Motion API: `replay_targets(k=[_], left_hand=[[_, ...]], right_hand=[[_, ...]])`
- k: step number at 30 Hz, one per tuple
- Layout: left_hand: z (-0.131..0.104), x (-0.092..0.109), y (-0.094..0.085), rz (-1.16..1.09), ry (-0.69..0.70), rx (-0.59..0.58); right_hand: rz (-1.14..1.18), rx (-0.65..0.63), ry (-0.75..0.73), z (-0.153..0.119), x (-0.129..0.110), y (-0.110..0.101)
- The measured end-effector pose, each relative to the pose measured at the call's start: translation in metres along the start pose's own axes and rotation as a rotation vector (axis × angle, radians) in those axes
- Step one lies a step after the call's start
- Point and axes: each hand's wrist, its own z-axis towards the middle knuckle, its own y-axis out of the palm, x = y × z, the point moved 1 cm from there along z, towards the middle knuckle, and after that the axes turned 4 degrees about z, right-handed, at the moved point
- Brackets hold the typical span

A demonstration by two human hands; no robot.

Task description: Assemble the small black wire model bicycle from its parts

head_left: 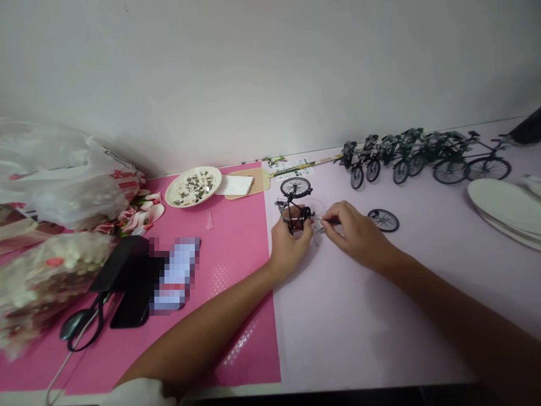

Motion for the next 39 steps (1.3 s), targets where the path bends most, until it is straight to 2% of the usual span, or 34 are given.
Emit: replay_targets(k=[10,14,18,21,27,34,39], left_hand=[[-0.001,0.000,0.001,0.040,0.014,-0.039],[-0.001,0.000,0.001,0.053,0.026,-0.027],[0.000,-0.001,0.001,0.082,0.049,-0.017],[0.000,-0.004,0.001,0.090,0.046,-0.015],[-0.002,-0.004,0.001,0.107,0.044,-0.037],[-0.001,0.001,0.001,0.073,0.048,-0.014],[0.000,-0.004,0.001,0.079,0.047,-0.036]], right_hand=[[-0.187,0.034,-0.008,0.003,-0.003,-0.002],[-0.082,0.038,0.057,0.000,-0.004,-0.001],[0.018,-0.034,0.078,-0.001,0.000,-0.001],[0.005,-0.049,0.075,0.001,0.002,-0.002],[-0.111,0.000,0.057,0.003,0.001,-0.003],[0.068,-0.013,0.141,-0.001,-0.001,-0.001],[0.117,-0.075,0.116,0.001,0.006,-0.003]])
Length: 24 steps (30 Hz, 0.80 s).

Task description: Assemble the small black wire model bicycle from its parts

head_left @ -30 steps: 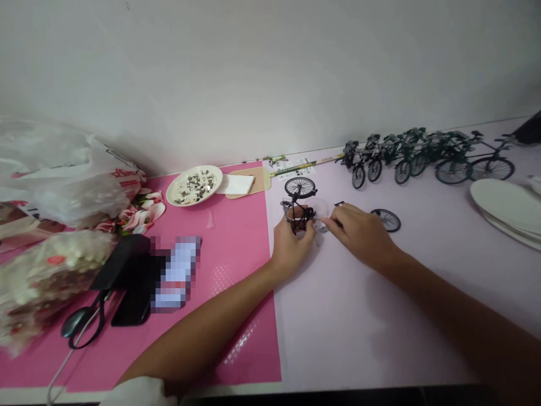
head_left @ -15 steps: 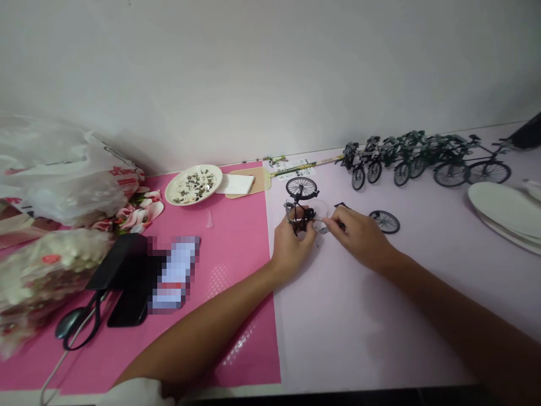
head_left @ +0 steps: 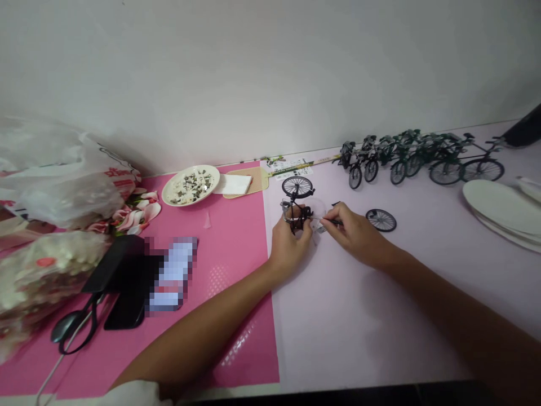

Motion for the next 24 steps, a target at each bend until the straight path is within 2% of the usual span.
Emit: replay_targets(k=[12,20,24], left_hand=[[-0.0020,0.0013,0.0002,0.029,0.026,-0.025],[-0.0022,-0.0003,-0.0003,0.067,0.123,-0.015],[-0.0039,-0.0022,-0.0002,0.090,0.153,-0.046]], right_hand=[[-0.174,0.068,-0.037,0.0008,0.0086,0.0029],[-0.220,-0.086,-0.237,0.0058,0.0106,-0.0033],[-0.192,-0.094,-0.165,0.0038,0.0073,-0.0023]])
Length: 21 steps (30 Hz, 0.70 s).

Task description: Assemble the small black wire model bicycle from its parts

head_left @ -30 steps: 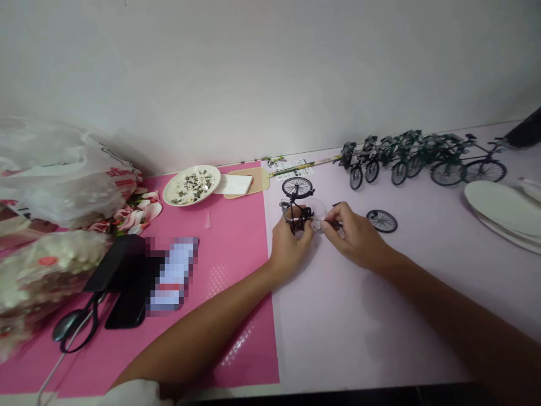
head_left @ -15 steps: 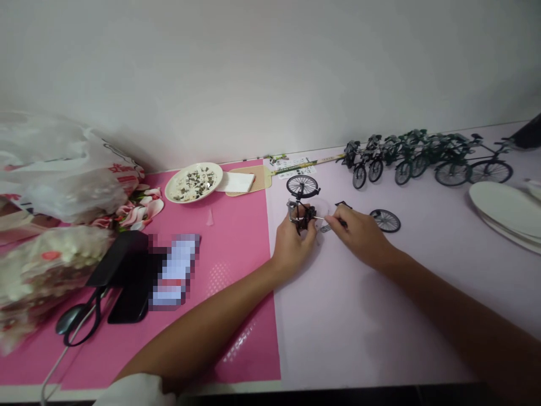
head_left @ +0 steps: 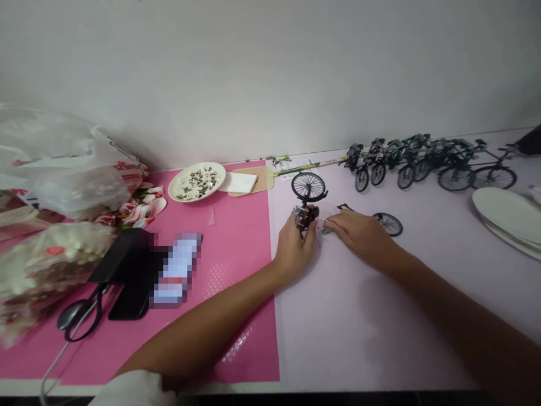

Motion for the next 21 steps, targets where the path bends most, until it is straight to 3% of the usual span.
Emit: replay_targets(k=[8,13,17,21], left_hand=[[-0.002,-0.001,-0.001,0.035,0.020,-0.012],[-0.002,0.003,-0.003,0.086,0.010,-0.032],[0.000,0.002,-0.002,0.039,0.006,-0.028],[0.002,-0.001,-0.001,-0.046,-0.010,-0.016]], right_hand=[[0.497,-0.053,0.378,-0.001,-0.021,0.003],[0.757,-0.067,0.509,0.002,-0.030,0.003],[0.808,-0.064,0.535,0.003,-0.029,0.002],[0.693,-0.008,0.495,0.001,-0.019,0.006]])
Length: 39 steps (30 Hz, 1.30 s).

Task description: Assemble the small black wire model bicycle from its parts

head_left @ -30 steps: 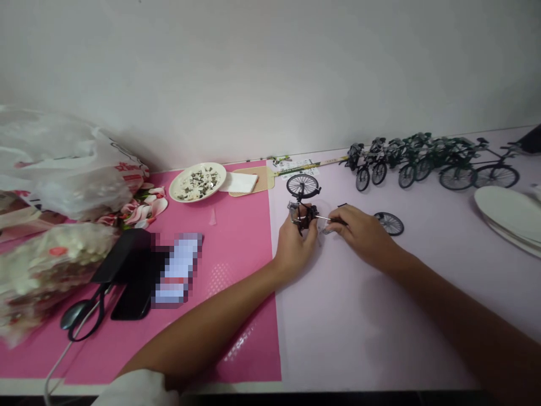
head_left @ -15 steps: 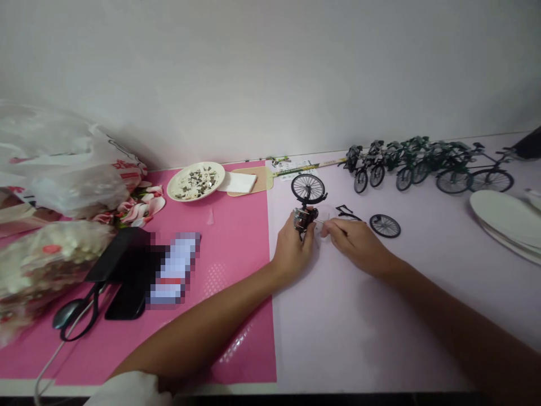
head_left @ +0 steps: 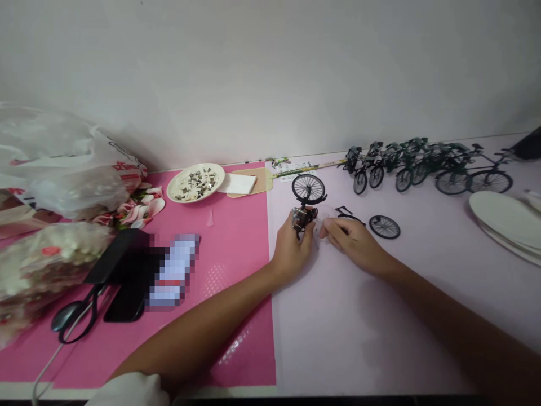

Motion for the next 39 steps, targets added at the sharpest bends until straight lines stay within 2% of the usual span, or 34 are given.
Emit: replay_targets(k=[3,6,9,13,18,23,30,36,39], left_hand=[[0.001,-0.002,0.000,-0.037,-0.029,0.035],[0.001,-0.003,0.001,-0.071,-0.027,0.046],[0.000,-0.001,0.001,-0.085,0.001,0.007],[0.000,0.004,0.001,-0.100,0.007,-0.018],[0.001,0.007,0.003,-0.118,-0.045,-0.018],[0.000,0.007,0.004,-0.118,-0.088,0.038],[0.000,0.003,0.002,-0.076,-0.022,0.045],[-0.001,0.012,-0.004,0.133,0.201,0.030],[-0.001,0.016,-0.005,0.152,0.264,0.034]], right_hand=[[-0.099,0.070,-0.118,0.004,0.009,-0.002],[-0.093,0.134,-0.179,0.006,0.013,-0.004],[-0.065,0.200,-0.167,0.005,0.013,-0.004],[-0.036,0.211,-0.133,0.004,0.012,-0.001],[0.001,0.190,-0.126,0.005,0.012,0.003],[-0.022,0.194,-0.084,0.005,0.009,0.003],[-0.075,0.172,-0.072,0.006,0.018,0.004],[-0.066,0.186,-0.097,0.007,0.027,0.003],[-0.020,0.174,-0.083,0.008,0.029,0.004]])
